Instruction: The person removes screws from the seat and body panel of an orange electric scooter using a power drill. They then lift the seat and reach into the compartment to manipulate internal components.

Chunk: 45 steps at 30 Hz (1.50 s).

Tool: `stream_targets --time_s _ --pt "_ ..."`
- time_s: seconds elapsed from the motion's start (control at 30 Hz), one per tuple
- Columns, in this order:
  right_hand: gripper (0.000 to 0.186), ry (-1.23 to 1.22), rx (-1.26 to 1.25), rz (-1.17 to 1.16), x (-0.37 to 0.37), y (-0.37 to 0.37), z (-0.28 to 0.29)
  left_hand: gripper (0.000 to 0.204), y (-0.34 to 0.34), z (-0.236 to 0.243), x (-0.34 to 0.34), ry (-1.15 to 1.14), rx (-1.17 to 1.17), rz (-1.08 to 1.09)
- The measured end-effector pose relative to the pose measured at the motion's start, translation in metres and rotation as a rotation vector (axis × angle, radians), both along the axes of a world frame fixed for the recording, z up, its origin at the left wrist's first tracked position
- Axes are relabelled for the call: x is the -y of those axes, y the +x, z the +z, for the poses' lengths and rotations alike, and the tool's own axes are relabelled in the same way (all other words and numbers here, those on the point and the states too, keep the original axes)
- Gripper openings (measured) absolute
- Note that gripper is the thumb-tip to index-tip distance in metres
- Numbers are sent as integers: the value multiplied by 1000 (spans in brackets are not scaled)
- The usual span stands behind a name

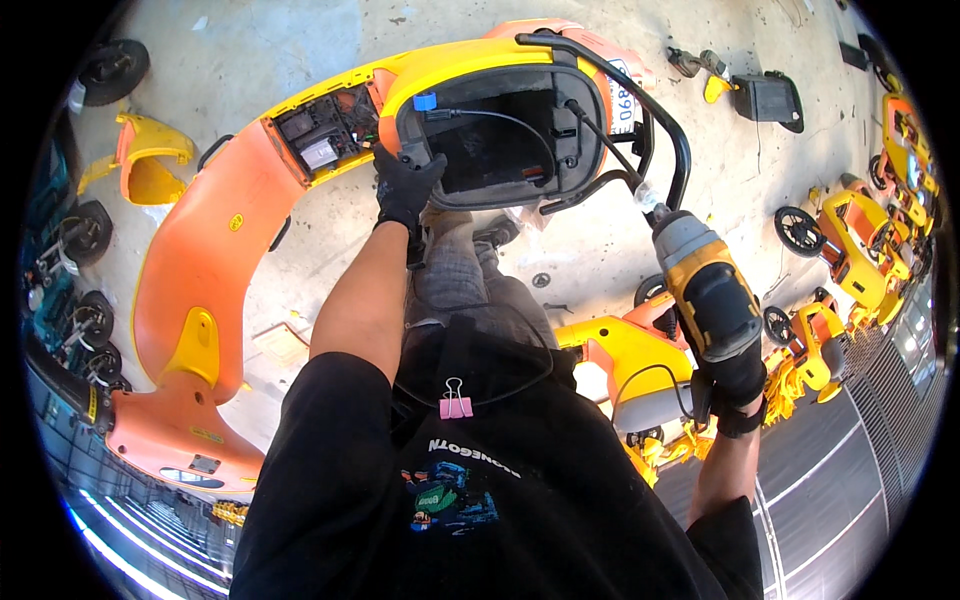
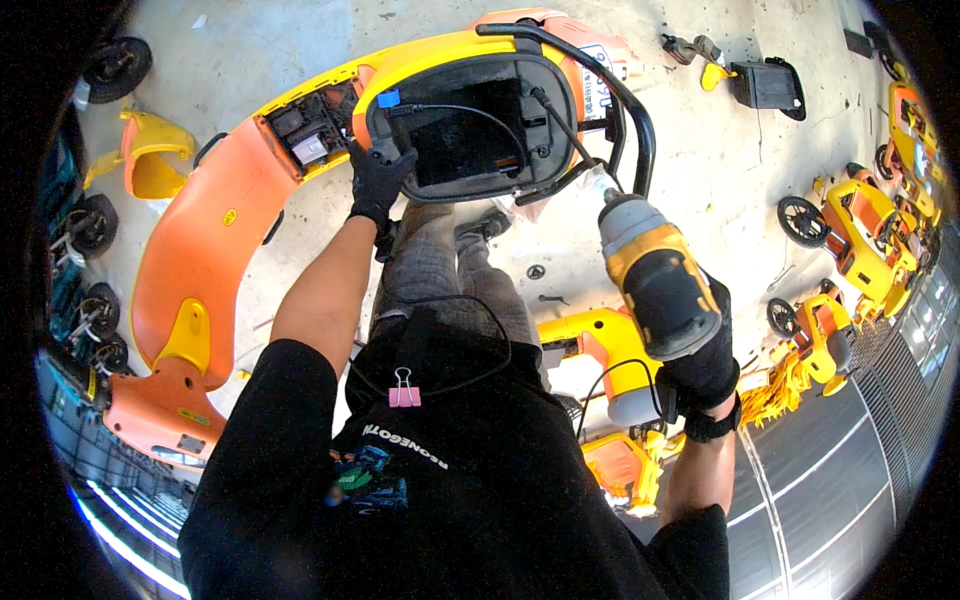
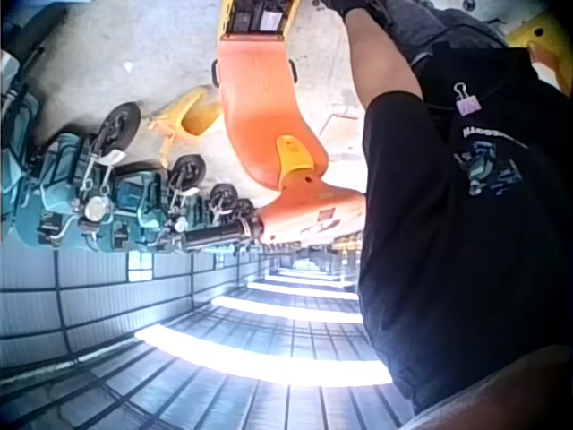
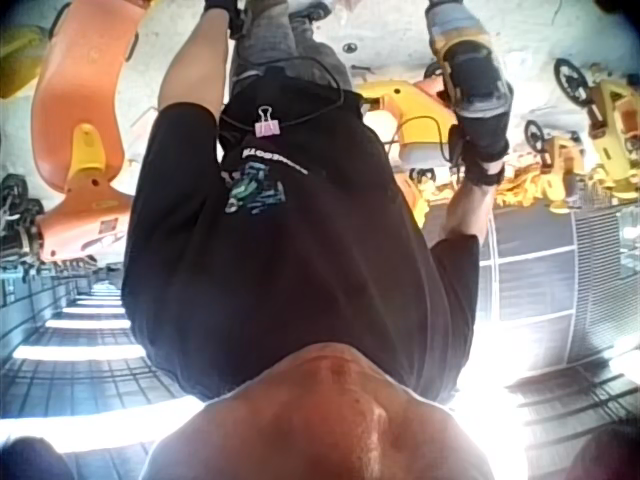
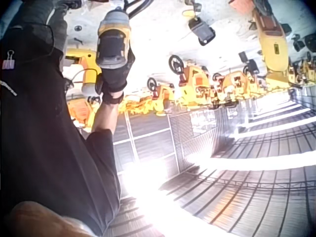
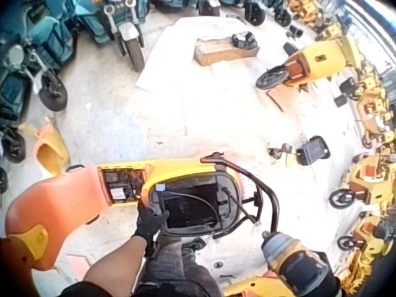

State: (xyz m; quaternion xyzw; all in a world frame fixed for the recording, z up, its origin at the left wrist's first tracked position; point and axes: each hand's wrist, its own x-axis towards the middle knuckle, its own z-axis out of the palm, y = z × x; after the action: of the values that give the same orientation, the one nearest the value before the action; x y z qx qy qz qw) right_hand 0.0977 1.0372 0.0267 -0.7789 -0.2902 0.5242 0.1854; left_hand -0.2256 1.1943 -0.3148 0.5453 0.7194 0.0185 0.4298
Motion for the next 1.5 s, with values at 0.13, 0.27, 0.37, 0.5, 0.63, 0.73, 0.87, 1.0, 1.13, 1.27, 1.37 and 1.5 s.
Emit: stream_targets --time_s 0.13,0.27,0.37,0.5,0.63,0.73,0.87,1.0,1.13,1.27,1.37,1.5 --pt "29 102 127 312 -12 10 4 127 1 3 -1 -17 8 23" --pt "24 182 217 315 -1 21 0 126 -1 -3 2 -23 38 31" --pt "30 -86 -1 -186 -10 25 12 126 -2 -7 2 -28 56 22" --pt "36 -60 13 -35 -8 39 8 125 -6 -14 4 -50 51 5" --pt "36 -45 -36 -91 -3 47 3 124 -8 -23 8 -12 63 19" --pt "35 -163 66 -73 -7 58 2 124 -5 -13 5 -11 69 18" --pt "32 -109 115 -86 -12 44 12 124 -8 -24 7 -25 98 30" --pt "32 210 283 720 -50 22 9 124 -3 -4 1 -22 7 -4" --pt "33 157 242 504 -60 -1 17 123 2 7 -1 -32 29 27" --pt "33 210 291 609 -44 12 10 122 -2 -3 1 -13 45 18" --pt "31 188 302 557 -48 2 14 122 -3 -8 3 -2 50 12" --pt "32 115 139 359 -56 -5 10 122 -3 -9 2 -40 54 28"
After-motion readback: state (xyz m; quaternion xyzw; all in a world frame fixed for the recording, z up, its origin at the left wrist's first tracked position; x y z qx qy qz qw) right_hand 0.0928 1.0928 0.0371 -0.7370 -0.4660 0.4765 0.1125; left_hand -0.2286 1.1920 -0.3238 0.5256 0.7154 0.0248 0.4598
